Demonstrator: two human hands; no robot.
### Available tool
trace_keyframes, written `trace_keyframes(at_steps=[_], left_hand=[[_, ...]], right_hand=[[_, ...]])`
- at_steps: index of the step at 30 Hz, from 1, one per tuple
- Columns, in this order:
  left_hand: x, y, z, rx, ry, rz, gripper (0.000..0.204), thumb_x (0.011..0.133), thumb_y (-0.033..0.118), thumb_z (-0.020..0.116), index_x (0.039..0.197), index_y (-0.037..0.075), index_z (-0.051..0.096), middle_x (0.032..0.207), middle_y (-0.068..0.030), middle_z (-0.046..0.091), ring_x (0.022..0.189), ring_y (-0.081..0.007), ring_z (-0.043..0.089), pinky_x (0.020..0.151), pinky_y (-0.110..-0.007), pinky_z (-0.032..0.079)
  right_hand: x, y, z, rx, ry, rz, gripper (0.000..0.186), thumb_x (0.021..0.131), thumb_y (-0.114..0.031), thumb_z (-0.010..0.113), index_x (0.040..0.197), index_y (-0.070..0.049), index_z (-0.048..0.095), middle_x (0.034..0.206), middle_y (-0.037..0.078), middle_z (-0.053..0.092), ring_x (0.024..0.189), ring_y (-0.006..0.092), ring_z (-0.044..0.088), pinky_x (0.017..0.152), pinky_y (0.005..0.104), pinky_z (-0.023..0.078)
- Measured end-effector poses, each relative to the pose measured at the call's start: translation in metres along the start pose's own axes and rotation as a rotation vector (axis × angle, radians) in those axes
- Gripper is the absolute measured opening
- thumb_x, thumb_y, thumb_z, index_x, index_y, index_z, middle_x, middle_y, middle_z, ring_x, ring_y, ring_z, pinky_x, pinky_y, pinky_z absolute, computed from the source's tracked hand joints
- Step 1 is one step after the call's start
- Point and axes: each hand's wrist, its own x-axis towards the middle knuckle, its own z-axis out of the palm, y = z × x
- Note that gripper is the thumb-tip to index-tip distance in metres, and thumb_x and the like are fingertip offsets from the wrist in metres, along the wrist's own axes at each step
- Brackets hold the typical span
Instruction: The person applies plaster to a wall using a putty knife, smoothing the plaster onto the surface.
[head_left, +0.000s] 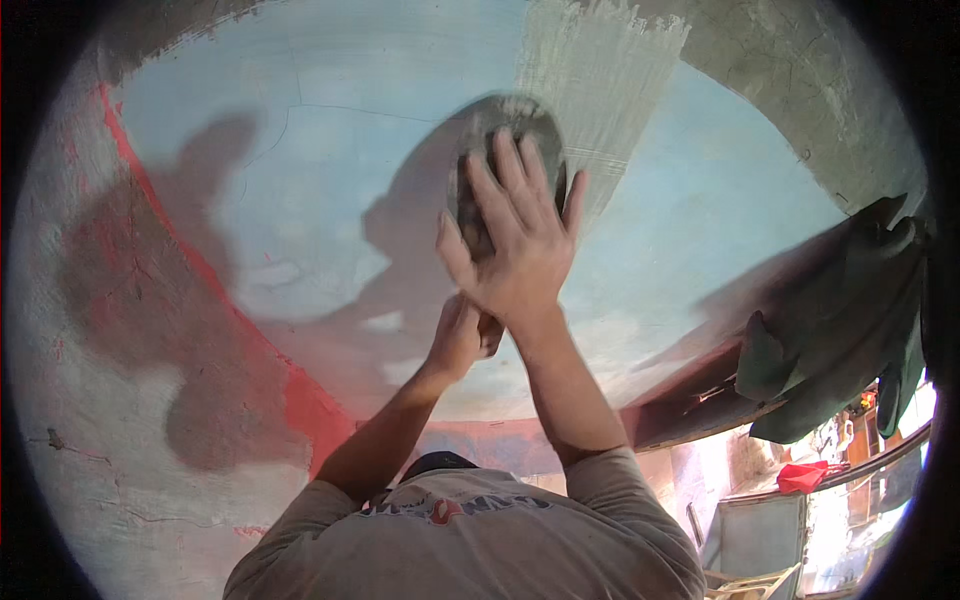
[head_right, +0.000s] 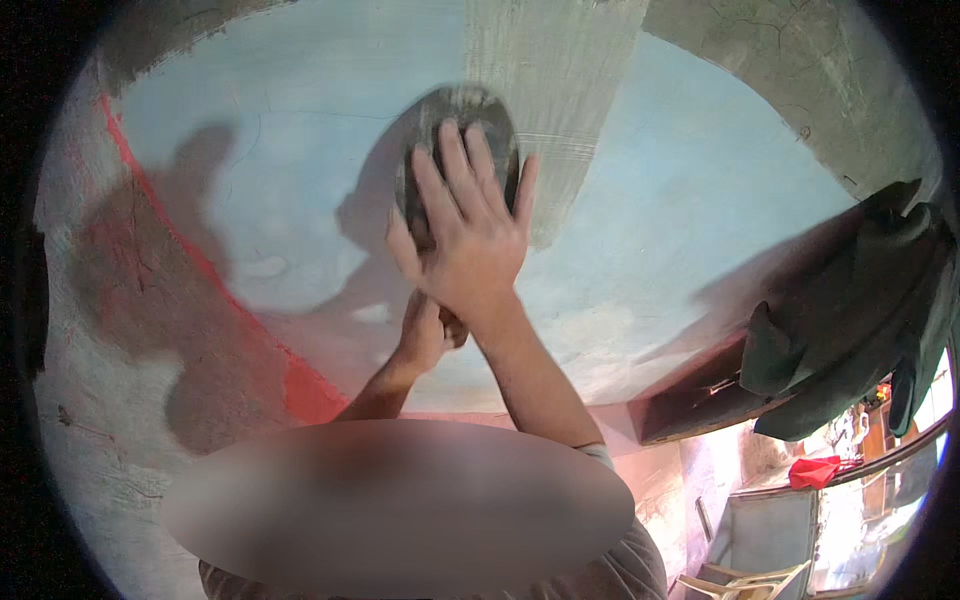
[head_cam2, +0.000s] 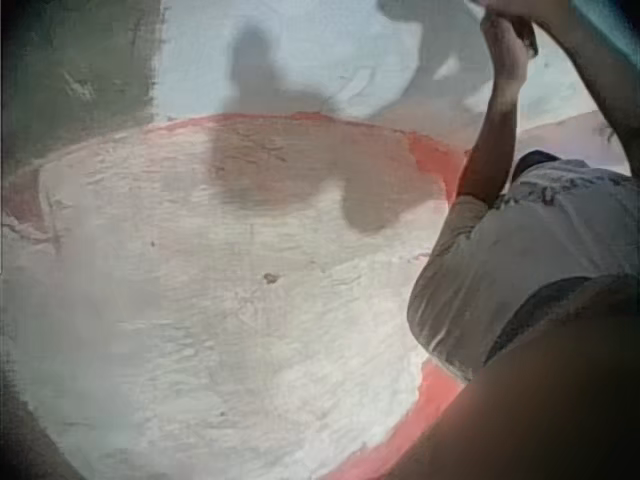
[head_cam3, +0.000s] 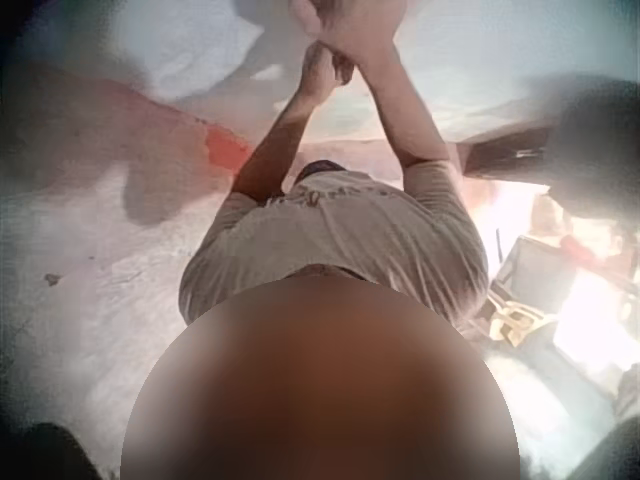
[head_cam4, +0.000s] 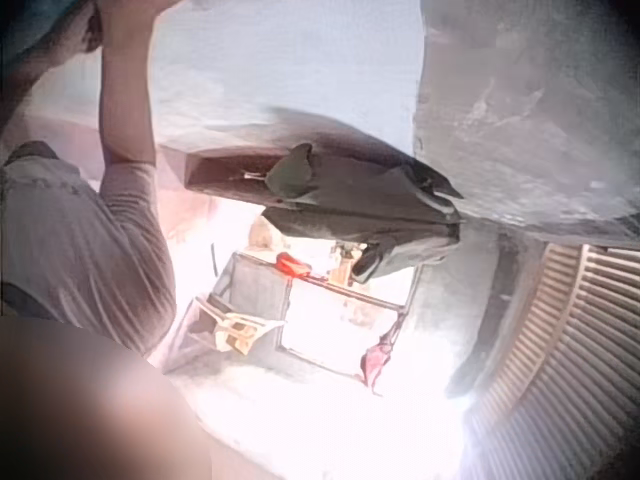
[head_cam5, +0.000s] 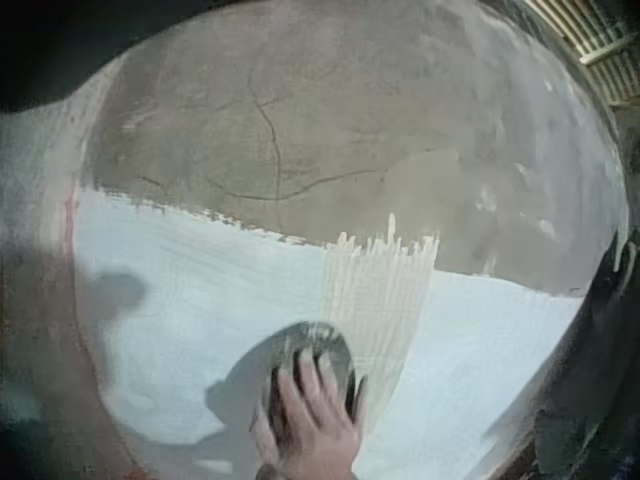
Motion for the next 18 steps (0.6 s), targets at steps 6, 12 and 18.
trace_keyframes(at_steps=[6, 12, 18], left_hand=[[0.005, -0.002, 0.003, -0.064, -0.084, 0.127, 0.050, 0.111, 0.051, 0.038, 0.088, 0.009, 0.052, 0.059, 0.0043, 0.040, 0.043, -0.0058, 0.032, 0.039, -0.026, 0.022], [0.002, -0.007, 0.007, -0.006, -0.014, 0.116, 0.044, 0.113, 0.042, 0.041, 0.085, 0.009, 0.052, 0.056, 0.0072, 0.036, 0.042, -0.0043, 0.029, 0.038, -0.026, 0.019], [0.007, 0.003, 0.006, -0.019, -0.033, 0.078, 0.043, 0.112, 0.045, 0.037, 0.095, 0.010, 0.056, 0.056, 0.0049, 0.042, 0.040, -0.0075, 0.033, 0.037, -0.027, 0.022]], right_hand=[[0.005, -0.013, -0.005, -0.103, -0.070, -0.008, 0.053, 0.087, -0.036, 0.068, 0.134, -0.010, 0.068, 0.150, 0.015, 0.057, 0.143, 0.0345, 0.049, 0.120, 0.0660, 0.020], [0.000, -0.007, -0.001, -0.075, -0.047, -0.003, 0.062, 0.086, -0.040, 0.072, 0.141, -0.012, 0.064, 0.154, 0.019, 0.052, 0.144, 0.0355, 0.048, 0.120, 0.0608, 0.027], [0.017, -0.010, -0.002, -0.088, 0.006, -0.029, 0.062, 0.083, -0.043, 0.074, 0.137, -0.014, 0.067, 0.151, 0.021, 0.054, 0.140, 0.0389, 0.051, 0.116, 0.0600, 0.034]])
